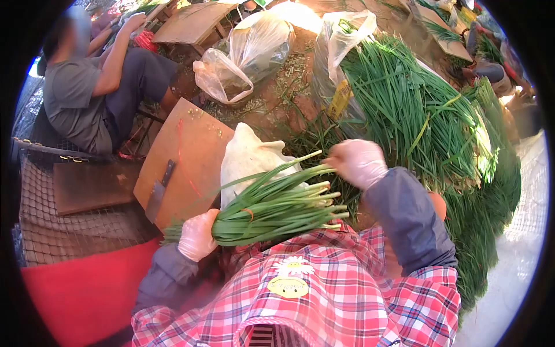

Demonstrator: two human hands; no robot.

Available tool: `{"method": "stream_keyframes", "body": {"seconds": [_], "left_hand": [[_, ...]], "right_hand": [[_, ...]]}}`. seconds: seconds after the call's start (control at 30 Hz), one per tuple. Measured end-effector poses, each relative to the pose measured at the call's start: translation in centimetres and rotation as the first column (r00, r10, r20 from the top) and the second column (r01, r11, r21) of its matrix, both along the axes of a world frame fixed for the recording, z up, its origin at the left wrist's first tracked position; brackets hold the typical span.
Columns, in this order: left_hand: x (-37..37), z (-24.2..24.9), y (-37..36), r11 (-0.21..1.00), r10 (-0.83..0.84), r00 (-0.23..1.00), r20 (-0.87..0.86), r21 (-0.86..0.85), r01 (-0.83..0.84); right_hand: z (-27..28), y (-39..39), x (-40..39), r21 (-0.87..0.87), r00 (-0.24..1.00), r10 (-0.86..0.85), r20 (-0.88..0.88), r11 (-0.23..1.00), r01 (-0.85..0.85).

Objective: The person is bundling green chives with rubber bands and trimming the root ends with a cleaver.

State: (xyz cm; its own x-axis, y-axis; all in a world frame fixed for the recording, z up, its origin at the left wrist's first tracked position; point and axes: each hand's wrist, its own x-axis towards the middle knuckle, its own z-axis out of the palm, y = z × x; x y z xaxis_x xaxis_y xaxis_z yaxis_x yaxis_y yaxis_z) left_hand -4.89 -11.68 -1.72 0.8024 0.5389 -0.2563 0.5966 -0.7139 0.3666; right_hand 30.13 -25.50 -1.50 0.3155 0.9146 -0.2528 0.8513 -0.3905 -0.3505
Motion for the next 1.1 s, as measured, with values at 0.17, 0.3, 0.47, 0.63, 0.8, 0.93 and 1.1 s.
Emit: {"method": "stream_keyframes", "body": {"seconds": [0.17, 0.3, 0.47, 0.63, 0.8, 0.93, 1.1], "left_hand": [[1.1, 2.0, -1.6, 0.997, 0.022, 0.998, -0.058, 0.074, -0.018], [0.9, 2.5, -2.3, 0.993, 0.001, 0.999, -0.041, 0.118, 0.004], [0.5, 1.2, -2.0, 0.994, 0.001, 0.998, 0.069, 0.105, -0.009], [0.0, 0.0, -2.0, 0.989, -0.048, 0.993, 0.109, 0.142, 0.033], [-0.1, -0.6, -1.8, 0.990, -0.103, 0.983, 0.154, 0.113, 0.086], [0.6, 0.2, -1.6, 0.998, -0.055, 0.994, 0.094, 0.009, 0.055], [1.5, 1.2, -1.5, 0.998, 0.029, 0.996, -0.079, -0.060, -0.034]], "right_hand": [[2.8, 2.6, -11.7, 0.130, 0.910, 0.367, -0.192, 0.929, -0.347], [-0.5, 2.5, -12.3, 0.537, 0.795, 0.445, -0.412, 0.824, -0.183], [4.7, -0.2, -5.0, 0.084, 0.080, 0.060, -0.995, 0.937, 0.340], [1.3, -1.6, 0.0, 0.385, 0.947, 0.008, -0.322, 0.915, 0.122], [-4.7, 0.9, -3.2, 0.076, 0.973, 0.229, -0.016, 0.971, -0.228], [-5.6, 2.4, -4.5, 0.314, 0.971, 0.233, 0.061, 0.918, -0.240], [-0.6, 1.7, -5.8, 0.219, 0.973, 0.229, -0.038, 0.952, -0.215]]}}
